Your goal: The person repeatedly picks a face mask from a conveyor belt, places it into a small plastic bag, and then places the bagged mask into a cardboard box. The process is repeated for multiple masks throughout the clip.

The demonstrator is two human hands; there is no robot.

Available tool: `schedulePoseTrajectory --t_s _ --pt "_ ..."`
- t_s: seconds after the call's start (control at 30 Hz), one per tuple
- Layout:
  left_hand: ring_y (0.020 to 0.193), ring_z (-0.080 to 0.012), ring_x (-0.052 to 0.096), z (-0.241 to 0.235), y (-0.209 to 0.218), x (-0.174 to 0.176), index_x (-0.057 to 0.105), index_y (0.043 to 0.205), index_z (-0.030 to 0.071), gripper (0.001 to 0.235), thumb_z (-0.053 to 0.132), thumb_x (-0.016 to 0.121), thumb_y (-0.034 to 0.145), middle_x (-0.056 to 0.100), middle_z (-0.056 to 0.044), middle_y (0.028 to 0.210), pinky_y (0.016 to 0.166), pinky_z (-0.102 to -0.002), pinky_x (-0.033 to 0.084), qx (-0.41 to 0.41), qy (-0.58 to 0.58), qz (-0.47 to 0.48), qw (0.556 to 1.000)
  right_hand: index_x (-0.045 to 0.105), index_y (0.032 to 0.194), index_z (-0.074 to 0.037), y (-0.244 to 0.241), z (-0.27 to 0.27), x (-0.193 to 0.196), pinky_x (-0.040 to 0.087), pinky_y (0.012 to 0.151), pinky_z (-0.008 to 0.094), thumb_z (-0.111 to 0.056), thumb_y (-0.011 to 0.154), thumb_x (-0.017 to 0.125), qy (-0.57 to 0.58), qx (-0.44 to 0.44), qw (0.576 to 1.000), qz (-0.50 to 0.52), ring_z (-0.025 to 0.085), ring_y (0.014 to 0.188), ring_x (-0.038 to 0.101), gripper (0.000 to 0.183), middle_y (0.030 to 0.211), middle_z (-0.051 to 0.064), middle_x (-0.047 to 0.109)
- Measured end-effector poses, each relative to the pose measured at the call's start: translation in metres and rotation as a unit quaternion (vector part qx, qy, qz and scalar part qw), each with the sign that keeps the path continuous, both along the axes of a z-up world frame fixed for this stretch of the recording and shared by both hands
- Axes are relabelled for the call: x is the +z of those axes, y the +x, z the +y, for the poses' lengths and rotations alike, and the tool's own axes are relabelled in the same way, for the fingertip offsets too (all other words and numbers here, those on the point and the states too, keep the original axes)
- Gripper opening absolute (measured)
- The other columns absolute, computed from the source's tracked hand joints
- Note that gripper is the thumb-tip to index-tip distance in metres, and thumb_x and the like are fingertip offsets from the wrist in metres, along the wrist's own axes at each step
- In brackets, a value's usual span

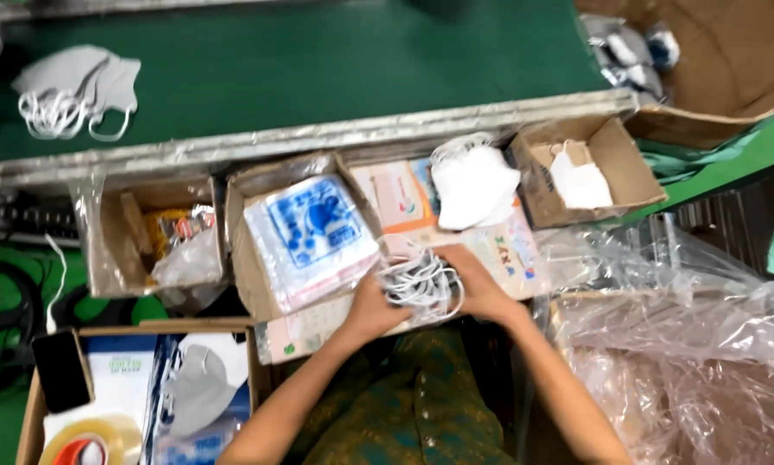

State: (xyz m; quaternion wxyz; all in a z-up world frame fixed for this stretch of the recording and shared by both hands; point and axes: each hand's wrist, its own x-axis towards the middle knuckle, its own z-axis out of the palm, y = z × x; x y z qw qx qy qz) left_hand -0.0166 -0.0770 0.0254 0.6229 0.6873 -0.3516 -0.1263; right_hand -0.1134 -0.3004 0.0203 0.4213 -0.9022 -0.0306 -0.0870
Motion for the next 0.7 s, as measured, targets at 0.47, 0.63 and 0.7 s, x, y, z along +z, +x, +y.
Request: schedulePoseTrajectory --t_s 0.47,0.63,0.7 --pt "0.086 -0.0375 0.073 0.001 -0.017 -0.033 0.071 0.119 0.011 0.048 0.027 0.085 0.076 0.074 -0.016 0.096 0.075 -0.045 0.058 -0.042 0.098 -0.125 0.986 0.048 0.147 -0.008 -0.002 0.034 -0.054 0.047 0.106 0.042 -0.020 0.078 0.082 0.027 0.039 0.992 -0.119 0.034 0.122 0.063 0.078 0.137 0.022 0.064" --pt "0.088 -0.0318 0.074 0.009 -0.004 0.005 0.078 0.116 0.014 0.036 0.014 0.074 0.081 0.078 -0.011 0.104 0.076 -0.041 0.057 -0.237 0.055 -0.151 0.958 0.039 0.154 0.004 0.002 0.045 -0.023 0.041 0.107 0.043 -0.022 0.073 0.084 -0.030 0.024 0.997 -0.063 0.035 0.120 0.057 0.096 0.134 0.021 0.064" --pt "0.093 -0.0303 0.074 0.013 0.004 0.015 0.076 0.114 0.012 0.033 0.014 0.075 0.082 0.076 -0.012 0.105 0.081 -0.040 0.058 -0.199 0.002 -0.121 0.972 0.049 0.147 0.002 -0.005 0.053 -0.018 0.045 0.106 0.041 -0.021 0.076 0.082 0.071 0.027 0.997 -0.011 0.031 0.118 0.063 0.081 0.134 0.017 0.067"
